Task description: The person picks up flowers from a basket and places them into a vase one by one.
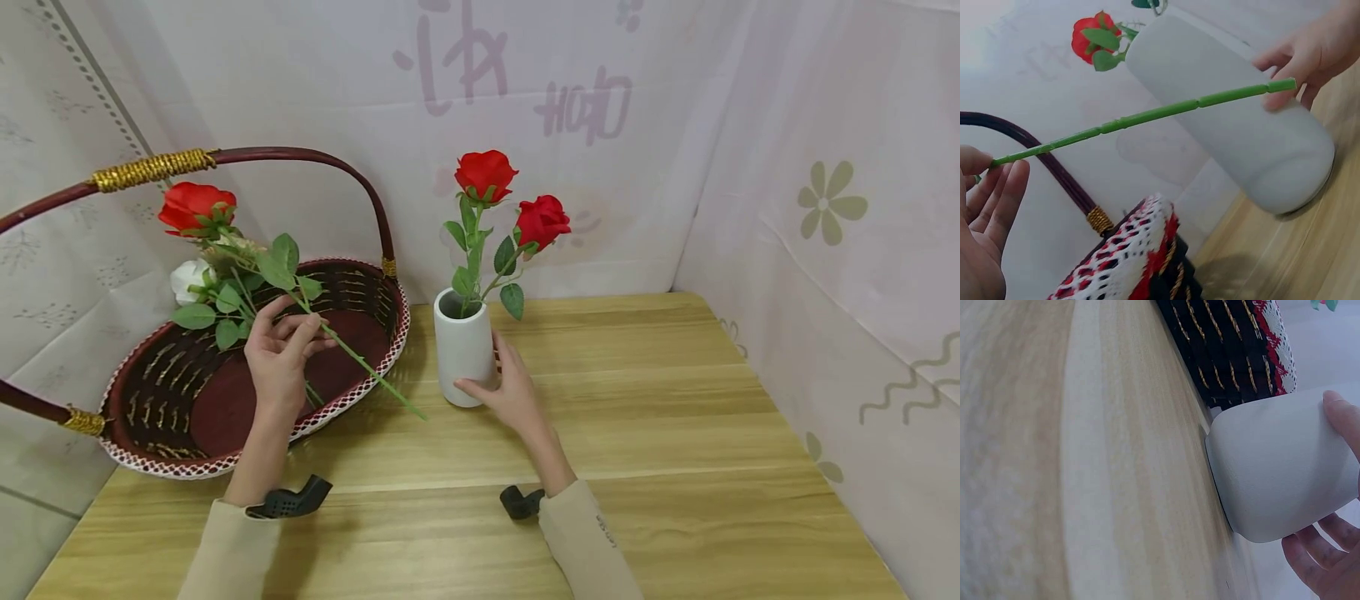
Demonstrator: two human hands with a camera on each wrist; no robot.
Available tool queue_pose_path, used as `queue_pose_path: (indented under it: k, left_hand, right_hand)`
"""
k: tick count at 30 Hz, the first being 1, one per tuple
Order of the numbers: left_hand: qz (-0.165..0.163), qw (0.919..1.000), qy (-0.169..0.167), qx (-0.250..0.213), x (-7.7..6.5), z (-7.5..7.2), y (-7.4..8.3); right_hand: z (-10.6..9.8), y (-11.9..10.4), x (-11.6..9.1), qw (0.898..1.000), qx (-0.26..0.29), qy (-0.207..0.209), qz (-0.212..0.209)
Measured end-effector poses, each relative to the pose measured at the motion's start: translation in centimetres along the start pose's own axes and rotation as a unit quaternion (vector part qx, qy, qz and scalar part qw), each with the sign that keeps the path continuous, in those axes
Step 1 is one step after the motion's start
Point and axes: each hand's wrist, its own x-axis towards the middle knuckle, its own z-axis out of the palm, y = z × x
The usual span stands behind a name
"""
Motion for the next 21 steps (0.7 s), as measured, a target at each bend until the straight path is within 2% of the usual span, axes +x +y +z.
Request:
queue_pose_path:
  k: [5, 12, 15, 21]
  left_hand:
    - [0.019, 0.9998, -0.004, -0.006, -0.5, 0.3, -0.2]
    - [0.037, 0.9992, 0.001, -0.012, -1.0, 0.3, -0.3]
    - [0.040, 0.9990, 0.006, -0.020, -1.3, 0.4, -0.4]
    - [0.040, 0.9989, 0.007, -0.024, -1.6, 0.5, -0.6]
  right_hand:
    - [0.1, -0.8, -0.1, 1.000, -0.001, 0.000, 0.000]
    - [-0.9, -4.7, -0.8, 1.000, 0.000, -0.007, -0.005]
    - [-0.8, -4.4, -0.8, 1.000, 0.000, -0.007, -0.007]
    - [0.1, -0.8, -0.1, 1.000, -0.001, 0.003, -0.005]
